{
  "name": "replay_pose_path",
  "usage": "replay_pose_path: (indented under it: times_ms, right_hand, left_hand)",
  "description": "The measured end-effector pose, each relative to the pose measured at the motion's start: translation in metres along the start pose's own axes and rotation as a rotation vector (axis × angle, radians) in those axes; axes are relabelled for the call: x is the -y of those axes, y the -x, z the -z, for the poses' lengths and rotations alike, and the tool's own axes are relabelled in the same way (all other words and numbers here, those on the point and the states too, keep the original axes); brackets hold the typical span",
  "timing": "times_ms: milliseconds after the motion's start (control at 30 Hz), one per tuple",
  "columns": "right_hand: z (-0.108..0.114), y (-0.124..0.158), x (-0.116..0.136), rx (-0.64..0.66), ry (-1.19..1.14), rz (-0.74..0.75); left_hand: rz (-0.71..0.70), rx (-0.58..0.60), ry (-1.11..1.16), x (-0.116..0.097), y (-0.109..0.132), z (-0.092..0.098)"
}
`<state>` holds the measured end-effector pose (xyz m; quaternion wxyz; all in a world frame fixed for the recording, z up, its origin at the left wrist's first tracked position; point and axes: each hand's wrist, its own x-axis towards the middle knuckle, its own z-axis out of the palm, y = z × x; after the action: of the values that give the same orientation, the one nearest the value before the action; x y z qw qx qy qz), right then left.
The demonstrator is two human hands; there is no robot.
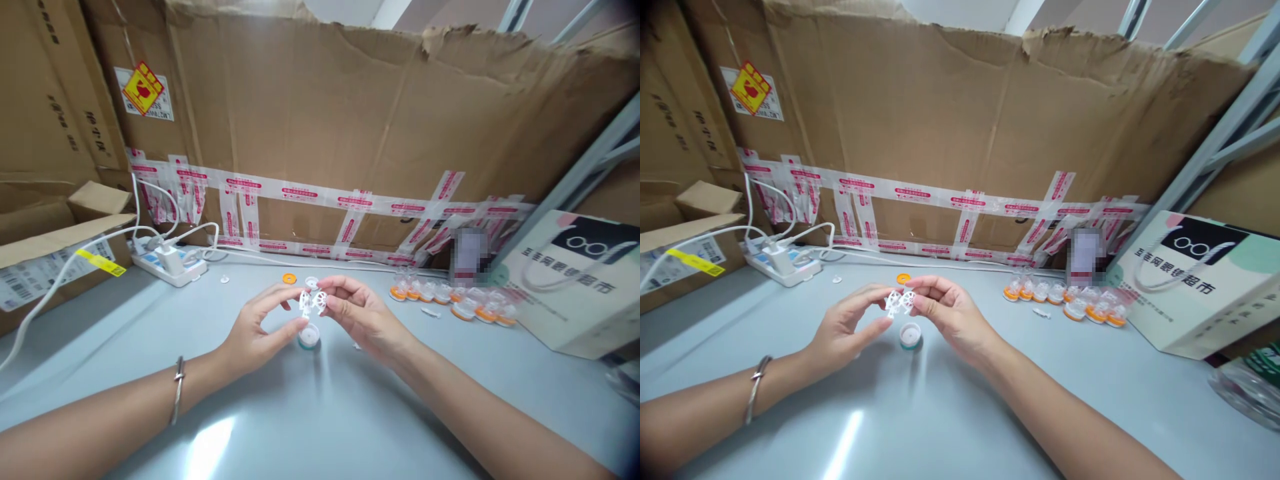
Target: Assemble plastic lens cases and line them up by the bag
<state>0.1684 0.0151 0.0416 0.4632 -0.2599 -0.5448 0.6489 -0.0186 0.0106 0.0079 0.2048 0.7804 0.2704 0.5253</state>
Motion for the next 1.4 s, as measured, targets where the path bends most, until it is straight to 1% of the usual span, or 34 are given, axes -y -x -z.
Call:
replay_pose_path:
  times_ms: [67,167,300,400,467,567,667,733,833,933,1067,1200,1300,1400]
  right_hand:
    - [-0.001,0.001,0.0,0.027,0.037,0.029]
    - [-0.001,0.002,-0.001,0.038,0.137,0.052]
    - [-0.002,0.001,-0.002,-0.033,0.237,0.072]
    - [-0.004,0.0,-0.003,-0.064,0.261,0.038]
    - [-0.004,0.0,-0.006,-0.098,0.267,-0.002]
    - [-0.004,0.0,-0.013,-0.184,0.268,-0.049]
    - [-0.004,-0.001,-0.02,-0.252,0.226,-0.094]
    - [-0.003,-0.002,-0.024,-0.267,0.182,-0.122]
    - [-0.003,-0.003,-0.027,-0.26,0.122,-0.14]
    - [-0.004,-0.003,-0.029,-0.285,0.098,-0.148]
    - [-0.006,-0.002,-0.03,-0.3,-0.034,-0.184]
    - [-0.007,-0.002,-0.027,-0.289,-0.175,-0.188]
    - [-0.007,-0.003,-0.025,-0.285,-0.224,-0.171]
    - [-0.007,-0.002,-0.025,-0.276,-0.244,-0.159]
  left_hand:
    - [-0.002,0.025,0.027,-0.001,0.001,-0.002]
    - [-0.01,0.029,0.018,-0.002,0.002,-0.004]
    - [0.018,0.019,-0.068,-0.003,0.002,-0.005]
    - [0.042,0.03,-0.14,-0.001,0.002,-0.005]
    - [0.031,0.042,-0.188,0.002,0.002,-0.005]
    - [-0.041,0.046,-0.28,0.009,0.004,-0.005]
    - [-0.15,0.053,-0.419,0.016,0.004,-0.005]
    - [-0.208,0.071,-0.516,0.018,0.003,-0.004]
    - [-0.263,0.1,-0.626,0.019,0.003,-0.003]
    - [-0.296,0.113,-0.701,0.017,0.002,-0.003]
    - [-0.316,0.1,-0.727,0.016,0.001,-0.003]
    - [-0.361,0.051,-0.7,0.015,-0.001,-0.001]
    - [-0.378,0.025,-0.684,0.014,-0.002,0.001]
    - [-0.377,0.025,-0.686,0.014,-0.003,0.003]
